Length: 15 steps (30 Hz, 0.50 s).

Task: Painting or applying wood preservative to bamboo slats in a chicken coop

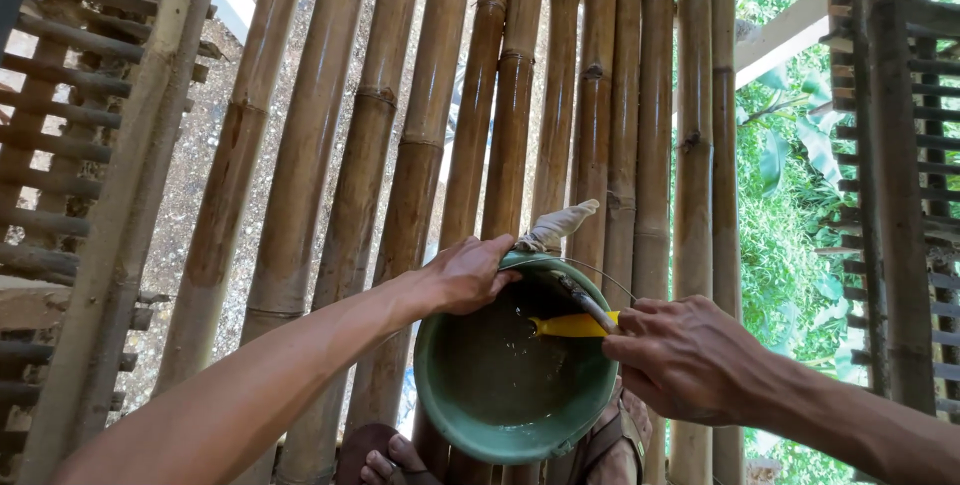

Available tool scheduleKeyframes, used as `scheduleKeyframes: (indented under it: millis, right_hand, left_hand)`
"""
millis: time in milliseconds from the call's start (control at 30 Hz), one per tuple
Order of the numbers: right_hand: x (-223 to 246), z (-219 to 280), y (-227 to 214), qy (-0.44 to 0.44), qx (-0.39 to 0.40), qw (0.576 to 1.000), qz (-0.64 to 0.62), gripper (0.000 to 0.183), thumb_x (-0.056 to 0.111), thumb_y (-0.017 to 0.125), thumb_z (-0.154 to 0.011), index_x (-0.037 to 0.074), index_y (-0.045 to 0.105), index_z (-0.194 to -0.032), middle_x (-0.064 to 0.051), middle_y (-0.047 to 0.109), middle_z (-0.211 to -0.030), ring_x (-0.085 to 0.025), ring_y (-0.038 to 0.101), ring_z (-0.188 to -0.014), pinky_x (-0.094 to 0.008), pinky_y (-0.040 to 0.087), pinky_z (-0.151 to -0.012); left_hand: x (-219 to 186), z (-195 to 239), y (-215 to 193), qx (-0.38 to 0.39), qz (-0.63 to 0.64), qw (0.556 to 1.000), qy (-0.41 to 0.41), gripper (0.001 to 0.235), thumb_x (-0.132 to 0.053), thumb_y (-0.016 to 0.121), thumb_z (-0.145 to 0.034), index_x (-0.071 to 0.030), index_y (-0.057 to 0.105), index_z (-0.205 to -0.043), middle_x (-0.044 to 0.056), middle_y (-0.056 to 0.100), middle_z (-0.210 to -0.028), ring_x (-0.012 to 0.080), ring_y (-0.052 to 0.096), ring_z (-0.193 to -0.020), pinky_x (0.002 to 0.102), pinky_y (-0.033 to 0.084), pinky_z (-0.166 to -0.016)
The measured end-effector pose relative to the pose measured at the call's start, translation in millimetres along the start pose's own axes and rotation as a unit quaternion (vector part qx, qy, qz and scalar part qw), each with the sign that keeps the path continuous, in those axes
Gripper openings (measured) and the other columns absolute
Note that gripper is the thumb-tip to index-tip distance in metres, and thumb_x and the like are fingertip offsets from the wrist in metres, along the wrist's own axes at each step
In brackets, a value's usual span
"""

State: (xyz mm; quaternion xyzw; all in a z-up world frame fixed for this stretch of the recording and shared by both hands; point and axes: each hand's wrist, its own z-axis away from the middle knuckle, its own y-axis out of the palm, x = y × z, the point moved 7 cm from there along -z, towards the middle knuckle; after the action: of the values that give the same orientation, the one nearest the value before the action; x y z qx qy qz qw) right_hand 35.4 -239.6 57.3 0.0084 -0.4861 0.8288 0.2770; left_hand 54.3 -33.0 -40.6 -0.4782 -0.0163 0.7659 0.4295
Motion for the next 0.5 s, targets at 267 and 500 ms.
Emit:
scheduleKeyframes:
  millis: [267,500]
  right_hand:
    - [-55,38,-85,0.017,-0.078,0.922,-0.379,0.046,0.016,0.058,-0.091,0.023,0.069,-0.135,-0.006,0.085,-0.123,-0.020,0.090,-0.098,-0.041,0.076,-0.081]
    - [-143,24,-89,-0.036,-0.271,0.811,-0.517,0.022,0.015,0.062,-0.100,0.001,0.075,-0.112,-0.016,0.080,-0.093,-0.022,0.081,-0.077,-0.028,0.072,-0.068]
  left_hand:
    - [-4,13,-10,0.004,0.031,0.999,-0.022,0.021,-0.021,0.062,-0.101,-0.014,0.056,-0.120,0.011,0.075,-0.107,0.0288,0.072,-0.086,0.044,0.060,-0.077]
    - [2,20,-9,0.002,0.050,0.997,-0.059,0.016,-0.024,0.059,-0.104,-0.021,0.058,-0.119,0.008,0.072,-0.088,0.0206,0.065,-0.065,0.039,0.055,-0.064]
